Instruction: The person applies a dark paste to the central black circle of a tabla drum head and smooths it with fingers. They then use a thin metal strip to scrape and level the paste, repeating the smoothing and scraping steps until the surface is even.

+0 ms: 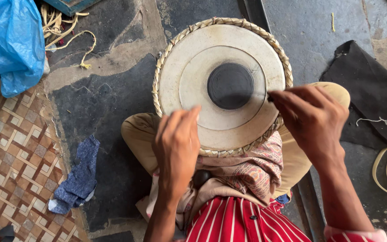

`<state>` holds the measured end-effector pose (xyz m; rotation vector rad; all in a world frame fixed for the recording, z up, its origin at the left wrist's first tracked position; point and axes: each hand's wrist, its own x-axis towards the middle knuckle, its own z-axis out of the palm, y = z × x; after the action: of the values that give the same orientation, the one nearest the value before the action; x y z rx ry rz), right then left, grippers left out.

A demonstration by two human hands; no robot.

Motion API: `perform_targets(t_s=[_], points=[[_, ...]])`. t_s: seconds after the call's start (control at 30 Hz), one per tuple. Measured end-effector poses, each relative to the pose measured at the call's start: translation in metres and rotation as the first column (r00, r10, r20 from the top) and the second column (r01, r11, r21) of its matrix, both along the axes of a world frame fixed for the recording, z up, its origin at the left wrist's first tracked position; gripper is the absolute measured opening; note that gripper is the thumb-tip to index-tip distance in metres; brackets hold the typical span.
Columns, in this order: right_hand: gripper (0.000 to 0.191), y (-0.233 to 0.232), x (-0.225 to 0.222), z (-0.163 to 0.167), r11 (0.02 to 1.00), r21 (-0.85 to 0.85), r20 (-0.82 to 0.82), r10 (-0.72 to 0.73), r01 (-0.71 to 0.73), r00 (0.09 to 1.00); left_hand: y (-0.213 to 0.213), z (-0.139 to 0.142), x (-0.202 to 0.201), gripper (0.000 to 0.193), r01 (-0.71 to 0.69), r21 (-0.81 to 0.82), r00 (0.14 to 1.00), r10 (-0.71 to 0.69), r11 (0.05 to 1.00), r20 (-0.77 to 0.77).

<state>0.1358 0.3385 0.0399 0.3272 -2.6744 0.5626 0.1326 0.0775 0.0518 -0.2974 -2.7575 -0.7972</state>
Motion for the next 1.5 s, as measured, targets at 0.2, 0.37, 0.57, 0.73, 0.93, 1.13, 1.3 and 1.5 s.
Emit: perform_targets(t_s=[0.2, 0.37, 0.57, 0.73, 0.93, 1.13, 1.3, 1.5], points=[[0.012, -0.001, -0.027, -0.012, 0.998, -0.031, -0.047, -0.065, 0.063, 0.997, 0.014, -0.009, -0.042, 0.025, -0.083, -0.050, 0.991, 0.077, 0.995, -0.109], [0.020, 0.006, -0.008, -0.014, 0.998, -0.036, 0.046, -0.048, 0.050, 0.998, 0.009, -0.002, -0.030, 0.024, -0.009, -0.003, 1.000, 0.009, 1.000, -0.014], [0.020, 0.000, 0.022, 0.003, 0.999, -0.030, 0.113, -0.028, 0.032, 0.993, -0.010, 0.015, -0.006, 0.023, 0.082, 0.044, 0.988, -0.087, 0.996, 0.130], [0.017, -0.005, -0.009, 0.002, 0.998, 0.039, 0.006, -0.059, 0.059, 0.998, 0.004, 0.000, -0.033, 0.020, -0.007, 0.023, 1.000, 0.007, 1.000, -0.028], [0.026, -0.003, -0.022, -0.009, 0.998, 0.053, -0.018, -0.015, 0.016, 1.000, 0.010, -0.006, -0.038, 0.022, -0.054, -0.018, 0.998, 0.053, 0.998, -0.044], [0.029, -0.004, 0.024, -0.003, 0.998, -0.056, 0.122, -0.024, 0.031, 0.992, -0.003, 0.008, 0.002, 0.024, 0.020, 0.006, 0.999, -0.021, 1.000, 0.050], [0.024, -0.010, 0.021, -0.007, 0.999, -0.001, 0.045, -0.051, 0.051, 0.998, -0.005, -0.002, -0.007, 0.024, -0.010, 0.009, 1.000, 0.010, 1.000, -0.011], [0.024, -0.011, -0.015, -0.010, 0.997, 0.001, -0.064, -0.077, 0.077, 0.995, 0.018, -0.014, -0.039, 0.023, -0.128, -0.010, 0.979, 0.125, 0.992, -0.161]])
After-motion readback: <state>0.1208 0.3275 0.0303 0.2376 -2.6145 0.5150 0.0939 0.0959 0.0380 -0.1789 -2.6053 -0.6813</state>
